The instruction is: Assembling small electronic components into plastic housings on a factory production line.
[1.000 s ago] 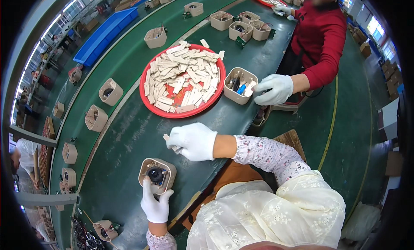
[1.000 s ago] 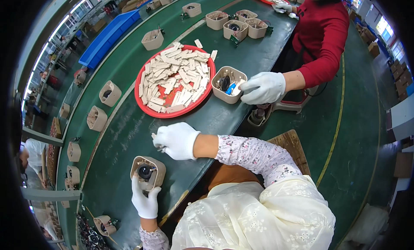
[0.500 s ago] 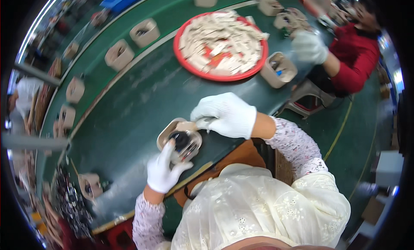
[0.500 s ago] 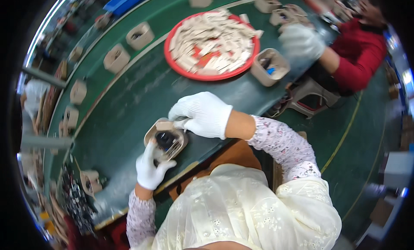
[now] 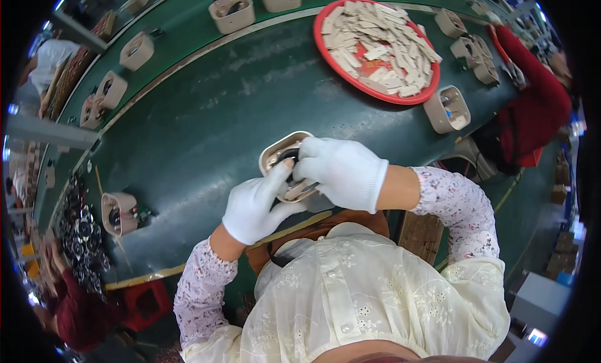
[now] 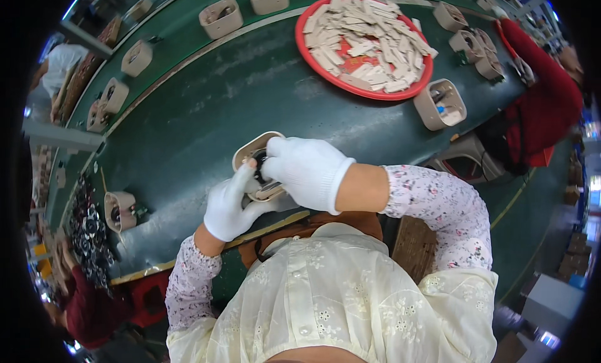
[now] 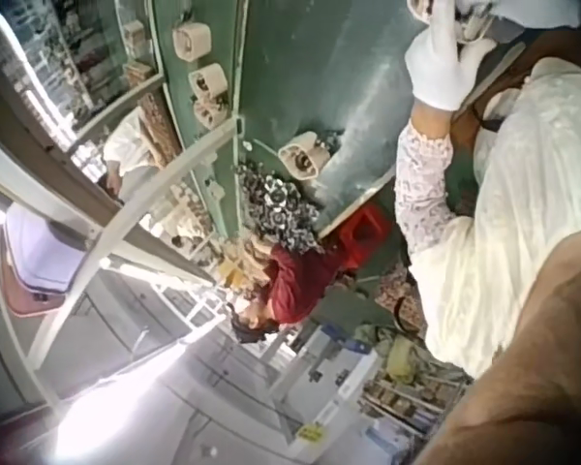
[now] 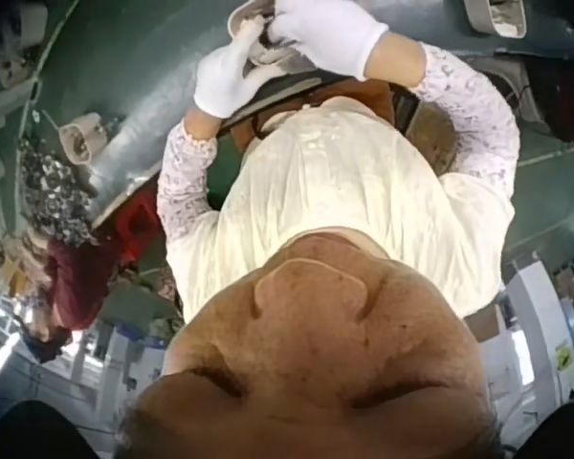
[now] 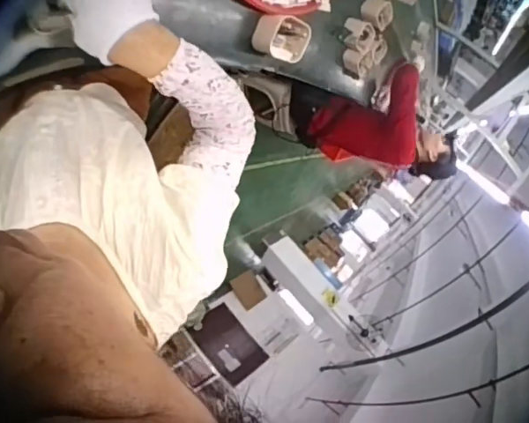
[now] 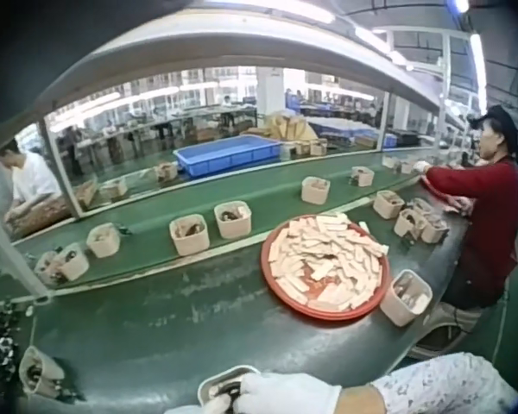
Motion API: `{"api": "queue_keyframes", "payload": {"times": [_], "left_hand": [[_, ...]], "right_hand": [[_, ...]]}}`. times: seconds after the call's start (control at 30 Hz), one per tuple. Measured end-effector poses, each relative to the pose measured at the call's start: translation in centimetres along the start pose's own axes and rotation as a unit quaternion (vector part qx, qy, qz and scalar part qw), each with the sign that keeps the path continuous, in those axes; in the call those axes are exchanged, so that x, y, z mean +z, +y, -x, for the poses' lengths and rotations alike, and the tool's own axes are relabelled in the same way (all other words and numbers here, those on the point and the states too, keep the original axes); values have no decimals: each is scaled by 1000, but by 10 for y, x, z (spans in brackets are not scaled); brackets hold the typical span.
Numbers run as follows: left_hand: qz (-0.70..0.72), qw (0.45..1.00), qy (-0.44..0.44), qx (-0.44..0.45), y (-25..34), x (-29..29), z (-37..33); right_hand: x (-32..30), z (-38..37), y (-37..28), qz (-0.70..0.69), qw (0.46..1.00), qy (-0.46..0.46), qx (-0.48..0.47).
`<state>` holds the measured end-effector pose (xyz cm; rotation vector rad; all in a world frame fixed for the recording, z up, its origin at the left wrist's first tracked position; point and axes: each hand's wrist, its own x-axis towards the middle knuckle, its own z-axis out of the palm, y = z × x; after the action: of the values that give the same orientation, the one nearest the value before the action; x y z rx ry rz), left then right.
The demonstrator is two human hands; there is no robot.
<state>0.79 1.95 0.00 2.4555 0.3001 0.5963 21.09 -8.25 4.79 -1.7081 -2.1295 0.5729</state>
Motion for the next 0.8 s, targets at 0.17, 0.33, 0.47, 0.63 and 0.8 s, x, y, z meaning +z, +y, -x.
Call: {"api": "queue_keyframes", "payload": {"times": [0.17,0.33,0.47,0.63,0.8], "left_hand": [[-5,999,32,30,-7,7,5],[-3,998,48,29,-3,9,1],[-58,993,68,77,2,6,1],[-37,998,37,43,7,1,-2],[-60,998,-11,14,14,-12,-7]], "right_hand": [[-7,-5,-5,63,997,-52,0],[7,-5,-7,84,996,3,29],[15,-2,6,28,998,57,3],[11,-7,15,-33,998,27,-35],[10,-5,21,-130,988,58,-63]]}}
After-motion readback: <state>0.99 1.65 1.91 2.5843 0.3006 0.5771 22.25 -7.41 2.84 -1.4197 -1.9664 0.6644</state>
